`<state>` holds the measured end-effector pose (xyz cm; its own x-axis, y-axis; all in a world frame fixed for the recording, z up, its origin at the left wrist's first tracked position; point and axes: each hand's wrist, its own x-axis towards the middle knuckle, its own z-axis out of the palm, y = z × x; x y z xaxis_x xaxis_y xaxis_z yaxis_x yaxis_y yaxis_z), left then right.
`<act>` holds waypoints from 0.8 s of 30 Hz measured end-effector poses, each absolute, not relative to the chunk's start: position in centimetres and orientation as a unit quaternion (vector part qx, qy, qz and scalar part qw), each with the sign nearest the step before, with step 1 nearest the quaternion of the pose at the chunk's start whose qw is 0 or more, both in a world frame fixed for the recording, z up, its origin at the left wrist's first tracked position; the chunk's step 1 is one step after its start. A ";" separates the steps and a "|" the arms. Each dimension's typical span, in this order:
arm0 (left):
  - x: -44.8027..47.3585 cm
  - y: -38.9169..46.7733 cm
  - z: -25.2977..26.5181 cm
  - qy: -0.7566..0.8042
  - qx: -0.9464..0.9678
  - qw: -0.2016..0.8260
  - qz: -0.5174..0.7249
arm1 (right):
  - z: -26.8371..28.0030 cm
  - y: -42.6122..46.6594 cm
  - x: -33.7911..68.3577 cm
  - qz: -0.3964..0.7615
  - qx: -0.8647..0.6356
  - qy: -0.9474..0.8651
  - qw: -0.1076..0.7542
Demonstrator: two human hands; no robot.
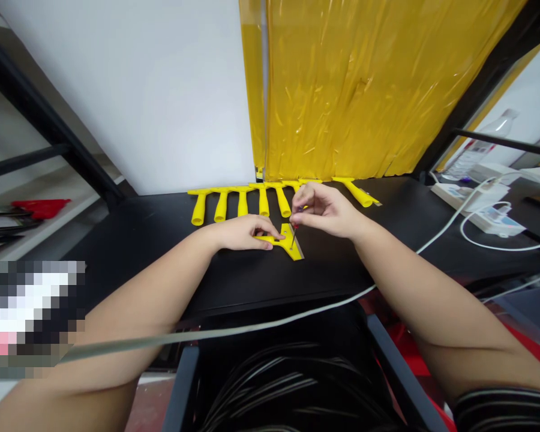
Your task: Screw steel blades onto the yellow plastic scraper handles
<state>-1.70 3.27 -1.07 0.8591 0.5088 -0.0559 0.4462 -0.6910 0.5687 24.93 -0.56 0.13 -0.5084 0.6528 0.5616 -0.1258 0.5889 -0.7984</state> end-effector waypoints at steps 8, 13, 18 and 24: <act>-1.8 3.4 -1.3 0.251 0.916 0.307 0.068 | -0.2 -0.3 24.2 0.520 -0.146 -0.704 0.462; -1.8 3.4 -1.3 0.259 0.911 0.314 0.070 | -0.5 0.2 24.0 0.552 -0.149 -0.682 0.456; -1.7 3.3 -1.3 0.260 0.912 0.311 0.068 | -0.5 0.3 23.8 0.581 -0.145 -0.661 0.452; -1.7 3.3 -1.1 0.253 0.912 0.314 0.072 | -0.6 0.2 23.6 0.637 -0.146 -0.625 0.428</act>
<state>-1.68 3.30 -1.07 0.8614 0.5072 -0.0284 0.4169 -0.6739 0.6099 23.61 0.21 -0.55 -0.5908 0.7273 0.3493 -0.3633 0.1468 -0.9200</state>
